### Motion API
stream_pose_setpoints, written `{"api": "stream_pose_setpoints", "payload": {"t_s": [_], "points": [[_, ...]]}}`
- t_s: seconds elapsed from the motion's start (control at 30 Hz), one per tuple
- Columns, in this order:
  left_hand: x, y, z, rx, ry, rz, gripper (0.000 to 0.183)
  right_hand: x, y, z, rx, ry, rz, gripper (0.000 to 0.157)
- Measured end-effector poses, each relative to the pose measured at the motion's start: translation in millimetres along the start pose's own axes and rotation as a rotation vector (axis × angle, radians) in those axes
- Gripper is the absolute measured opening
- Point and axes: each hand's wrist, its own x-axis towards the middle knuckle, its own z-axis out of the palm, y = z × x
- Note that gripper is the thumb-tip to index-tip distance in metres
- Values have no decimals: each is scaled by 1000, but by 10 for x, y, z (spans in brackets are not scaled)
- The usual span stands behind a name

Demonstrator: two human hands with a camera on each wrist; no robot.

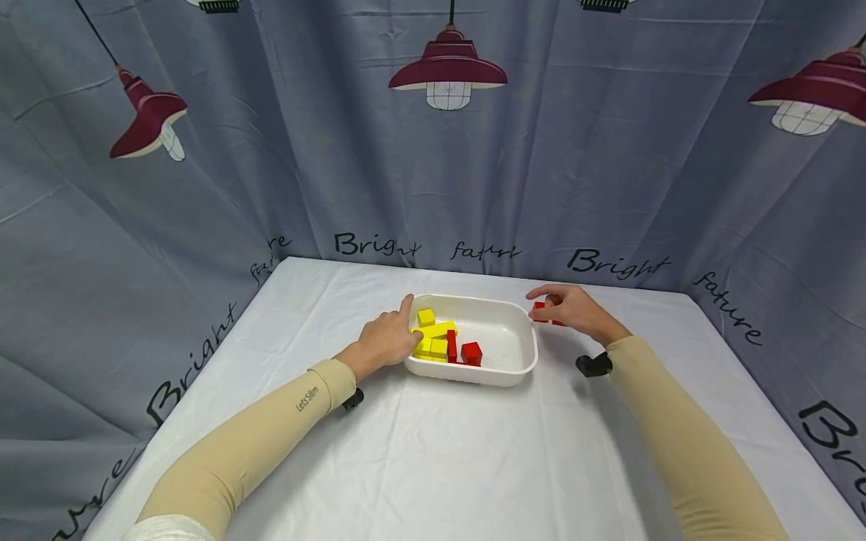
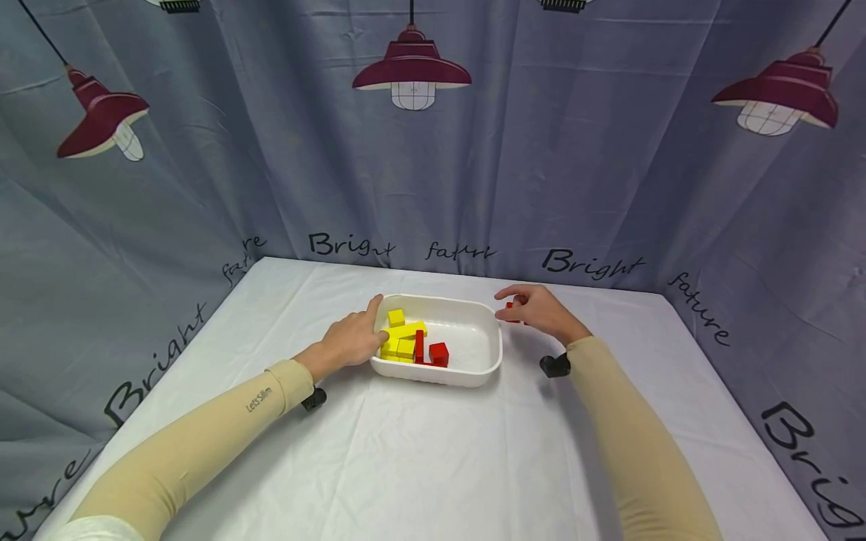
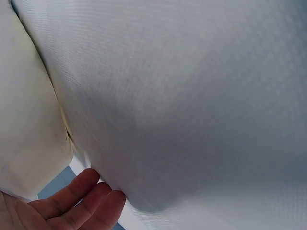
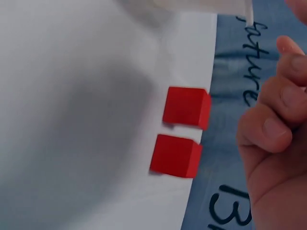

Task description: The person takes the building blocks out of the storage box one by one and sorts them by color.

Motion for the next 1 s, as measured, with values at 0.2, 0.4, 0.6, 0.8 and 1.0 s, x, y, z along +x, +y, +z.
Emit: {"api": "stream_pose_setpoints", "payload": {"t_s": [0.2,0.4,0.6,0.8,1.0], "points": [[-2,2,-4,-2,6,4,79,21,-136,45,36,-88,-19,48],[9,1,1,-8,10,8,80,53,-255,100,54,-196,-39,51],[14,-13,7,-9,6,7,80,91,-354,168,48,-281,-71,53],[13,-28,8,-8,8,3,80,106,-463,235,40,-341,-68,50],[16,-27,18,-14,10,9,80,140,-565,309,4,-416,-67,49]]}}
